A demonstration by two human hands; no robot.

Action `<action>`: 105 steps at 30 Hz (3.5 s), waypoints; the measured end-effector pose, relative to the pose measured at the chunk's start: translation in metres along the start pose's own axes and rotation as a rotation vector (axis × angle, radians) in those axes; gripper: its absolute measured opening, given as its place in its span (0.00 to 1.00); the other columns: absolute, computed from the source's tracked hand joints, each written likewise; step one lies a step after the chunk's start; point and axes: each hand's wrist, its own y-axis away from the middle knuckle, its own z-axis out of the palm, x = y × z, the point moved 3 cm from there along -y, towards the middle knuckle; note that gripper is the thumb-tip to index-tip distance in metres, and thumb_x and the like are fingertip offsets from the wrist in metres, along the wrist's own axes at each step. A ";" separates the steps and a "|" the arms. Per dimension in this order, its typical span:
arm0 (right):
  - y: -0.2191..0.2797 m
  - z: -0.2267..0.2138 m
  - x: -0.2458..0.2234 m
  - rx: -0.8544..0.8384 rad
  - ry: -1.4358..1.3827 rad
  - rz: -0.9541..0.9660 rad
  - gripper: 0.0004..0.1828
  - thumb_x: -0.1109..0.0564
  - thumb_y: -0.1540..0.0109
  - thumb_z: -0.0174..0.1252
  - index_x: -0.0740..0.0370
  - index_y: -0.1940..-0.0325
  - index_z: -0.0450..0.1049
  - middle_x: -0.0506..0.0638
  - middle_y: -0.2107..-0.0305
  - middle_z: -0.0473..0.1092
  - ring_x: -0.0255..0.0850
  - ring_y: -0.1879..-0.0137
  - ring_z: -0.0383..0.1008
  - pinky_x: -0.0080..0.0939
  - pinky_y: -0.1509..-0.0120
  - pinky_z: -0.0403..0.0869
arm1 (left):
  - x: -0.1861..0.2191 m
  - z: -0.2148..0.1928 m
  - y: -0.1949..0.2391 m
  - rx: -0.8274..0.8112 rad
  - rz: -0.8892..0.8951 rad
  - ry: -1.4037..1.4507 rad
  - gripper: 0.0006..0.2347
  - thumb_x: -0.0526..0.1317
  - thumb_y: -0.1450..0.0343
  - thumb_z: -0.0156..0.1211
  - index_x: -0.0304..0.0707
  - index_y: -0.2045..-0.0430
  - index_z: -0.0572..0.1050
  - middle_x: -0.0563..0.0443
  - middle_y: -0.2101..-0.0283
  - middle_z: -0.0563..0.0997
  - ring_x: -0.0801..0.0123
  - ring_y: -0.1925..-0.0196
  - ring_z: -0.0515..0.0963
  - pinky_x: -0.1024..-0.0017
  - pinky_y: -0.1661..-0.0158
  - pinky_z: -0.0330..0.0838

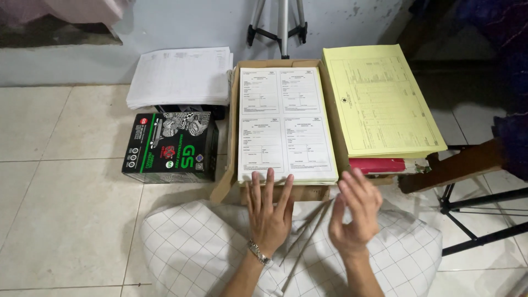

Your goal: Sorting and organizing printed forms into cardboard boxes

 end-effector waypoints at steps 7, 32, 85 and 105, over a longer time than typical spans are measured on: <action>-0.061 -0.045 0.064 -0.082 0.168 0.129 0.22 0.78 0.37 0.58 0.72 0.39 0.73 0.69 0.45 0.74 0.52 0.48 0.75 0.51 0.36 0.72 | -0.006 0.027 0.000 0.089 0.014 -0.016 0.23 0.52 0.24 0.51 0.64 0.32 0.58 0.50 0.24 0.49 0.48 0.22 0.41 0.41 0.27 0.29; -0.064 -0.032 0.092 -0.177 0.431 0.111 0.15 0.75 0.37 0.68 0.58 0.55 0.82 0.47 0.55 0.81 0.45 0.37 0.78 0.55 0.20 0.55 | -0.016 0.047 0.021 0.087 0.014 -0.063 0.29 0.49 0.25 0.57 0.64 0.28 0.52 0.48 0.22 0.37 0.48 0.22 0.30 0.41 0.27 0.23; -0.049 0.080 -0.053 -0.191 -0.066 -0.189 0.08 0.69 0.38 0.60 0.62 0.58 0.81 0.49 0.61 0.80 0.46 0.52 0.80 0.55 0.36 0.67 | -0.030 0.058 0.027 0.295 0.055 -0.090 0.19 0.46 0.32 0.55 0.67 0.44 0.72 0.57 0.27 0.59 0.52 0.22 0.43 0.37 0.32 0.44; -0.048 0.082 -0.054 -0.213 -0.088 -0.202 0.09 0.69 0.38 0.59 0.62 0.57 0.81 0.49 0.61 0.80 0.46 0.51 0.80 0.56 0.35 0.66 | -0.028 0.049 0.022 0.301 0.065 -0.056 0.22 0.44 0.34 0.55 0.66 0.42 0.71 0.56 0.27 0.60 0.52 0.22 0.43 0.38 0.31 0.40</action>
